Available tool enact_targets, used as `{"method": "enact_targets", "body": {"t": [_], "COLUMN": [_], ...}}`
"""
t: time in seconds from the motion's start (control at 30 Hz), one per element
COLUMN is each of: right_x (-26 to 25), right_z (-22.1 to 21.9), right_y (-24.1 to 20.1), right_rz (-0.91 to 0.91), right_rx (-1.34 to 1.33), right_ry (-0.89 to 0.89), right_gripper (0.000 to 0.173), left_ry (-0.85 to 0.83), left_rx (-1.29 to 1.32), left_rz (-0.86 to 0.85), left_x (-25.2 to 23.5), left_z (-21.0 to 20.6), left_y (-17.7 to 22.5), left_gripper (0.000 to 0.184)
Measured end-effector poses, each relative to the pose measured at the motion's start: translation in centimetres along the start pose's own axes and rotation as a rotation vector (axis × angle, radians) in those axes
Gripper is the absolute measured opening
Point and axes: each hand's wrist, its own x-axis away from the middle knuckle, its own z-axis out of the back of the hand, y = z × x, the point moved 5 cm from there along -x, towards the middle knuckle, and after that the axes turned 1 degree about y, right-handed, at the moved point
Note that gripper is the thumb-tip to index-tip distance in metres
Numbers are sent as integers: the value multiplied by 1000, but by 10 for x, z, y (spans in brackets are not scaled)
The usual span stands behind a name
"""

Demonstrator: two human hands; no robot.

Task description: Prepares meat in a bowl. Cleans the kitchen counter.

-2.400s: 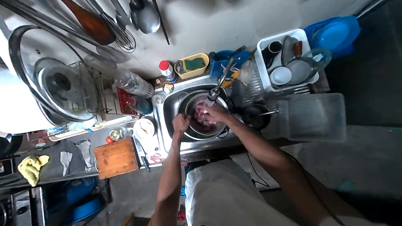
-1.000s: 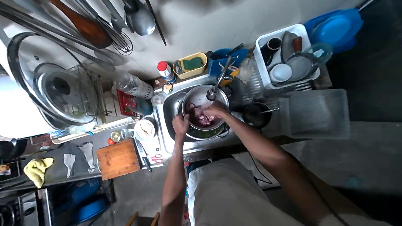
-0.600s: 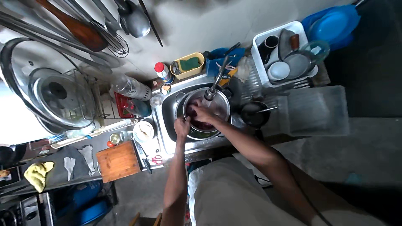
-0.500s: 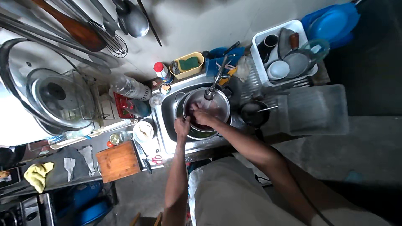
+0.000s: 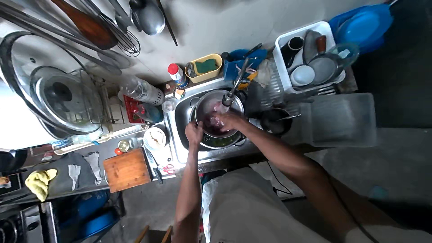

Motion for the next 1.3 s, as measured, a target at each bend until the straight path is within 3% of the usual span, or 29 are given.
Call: {"method": "enact_targets", "body": {"t": [0.07,0.2,0.27,0.37,0.47,0.53,0.6,0.67,0.7,0.77,0.83,0.97,1.1,1.13,1.3], "right_x": [0,-19,-19,-9,-15,-15,-11,-4,-2,-4,-7,-19,-30,-30,-23], "right_z": [-10,-36,-35,-18,-4,3,9,11,7,-8,-21,-35,-31,-32,-12], "right_y": [1,11,15,11,15,17,12,10,8,8,6,2,13,13,10], "right_rz": [-12,-62,-82,-165,-277,-356,-271,-170,-131,-79,-68,-133,-164,-184,-412], "right_rx": [58,92,50,-108,-164,-178,-72,20,33,18,-3,-53,-180,-215,-601], "right_ry": [43,275,376,369,322,230,38,-30,-29,14,117,226,327,361,330], "right_gripper": [93,67,55,35,35,44,51,51,61,97,107,102,62,59,68], "left_ry": [-12,-36,-26,-15,7,32,49,59,62,59,46,40,54,65,112], "left_rx": [-4,-57,-48,-9,24,37,42,35,28,31,44,23,-8,9,73], "left_rz": [3,-18,-14,6,19,27,31,28,28,38,54,53,38,44,51], "left_x": [2,0,0,1,0,-1,-4,-6,-7,-8,-9,-5,-3,-2,-6], "left_z": [1,-4,-5,-3,-3,-2,-2,-2,-1,-1,-2,-4,-3,-3,-1], "left_y": [3,7,3,-5,-7,-9,-12,-15,-17,-20,-19,-13,-11,-14,-16], "left_gripper": [31,30,31,32,30,29,31,31,30,30,30,29,29,29,26]}}
